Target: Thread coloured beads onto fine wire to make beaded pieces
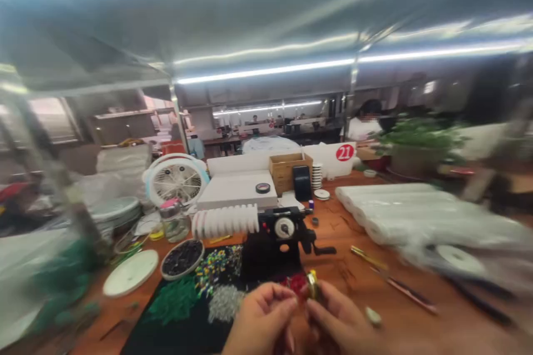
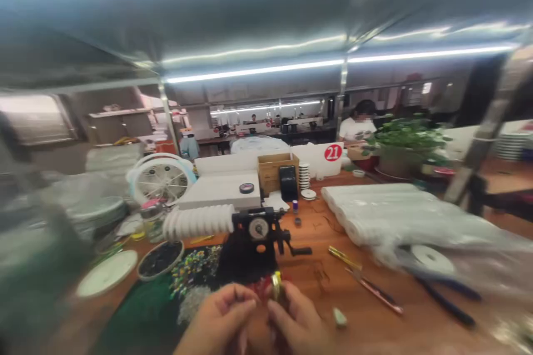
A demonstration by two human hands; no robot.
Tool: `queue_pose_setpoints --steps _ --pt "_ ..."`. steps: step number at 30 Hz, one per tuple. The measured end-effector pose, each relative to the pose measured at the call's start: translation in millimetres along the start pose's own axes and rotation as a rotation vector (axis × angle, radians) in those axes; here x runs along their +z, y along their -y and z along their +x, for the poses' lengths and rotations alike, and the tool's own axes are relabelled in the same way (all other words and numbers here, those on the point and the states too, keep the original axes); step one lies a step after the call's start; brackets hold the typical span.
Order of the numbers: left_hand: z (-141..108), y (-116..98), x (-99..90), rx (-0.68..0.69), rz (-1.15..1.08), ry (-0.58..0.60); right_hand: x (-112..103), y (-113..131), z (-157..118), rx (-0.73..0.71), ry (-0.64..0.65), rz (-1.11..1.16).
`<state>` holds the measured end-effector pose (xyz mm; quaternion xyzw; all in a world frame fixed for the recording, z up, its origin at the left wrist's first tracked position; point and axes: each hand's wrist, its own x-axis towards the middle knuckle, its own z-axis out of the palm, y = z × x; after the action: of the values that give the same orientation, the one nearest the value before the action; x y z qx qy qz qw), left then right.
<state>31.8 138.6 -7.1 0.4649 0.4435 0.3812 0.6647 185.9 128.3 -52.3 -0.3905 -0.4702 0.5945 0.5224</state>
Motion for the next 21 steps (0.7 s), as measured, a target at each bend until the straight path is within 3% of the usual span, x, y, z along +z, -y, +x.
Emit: queue_pose_setpoints --steps 8,14,21 --pt "27 -15 39.6 -0.006 -0.001 0.041 -22 23 -4 -0.088 -0.063 -0.065" --pt "34 -16 50.6 -0.009 0.102 0.073 -31 21 -3 -0.178 -0.157 -0.340" --pt "50 -6 53.4 -0.044 0.084 0.034 -25 8 -1 -0.246 -0.354 -0.615"
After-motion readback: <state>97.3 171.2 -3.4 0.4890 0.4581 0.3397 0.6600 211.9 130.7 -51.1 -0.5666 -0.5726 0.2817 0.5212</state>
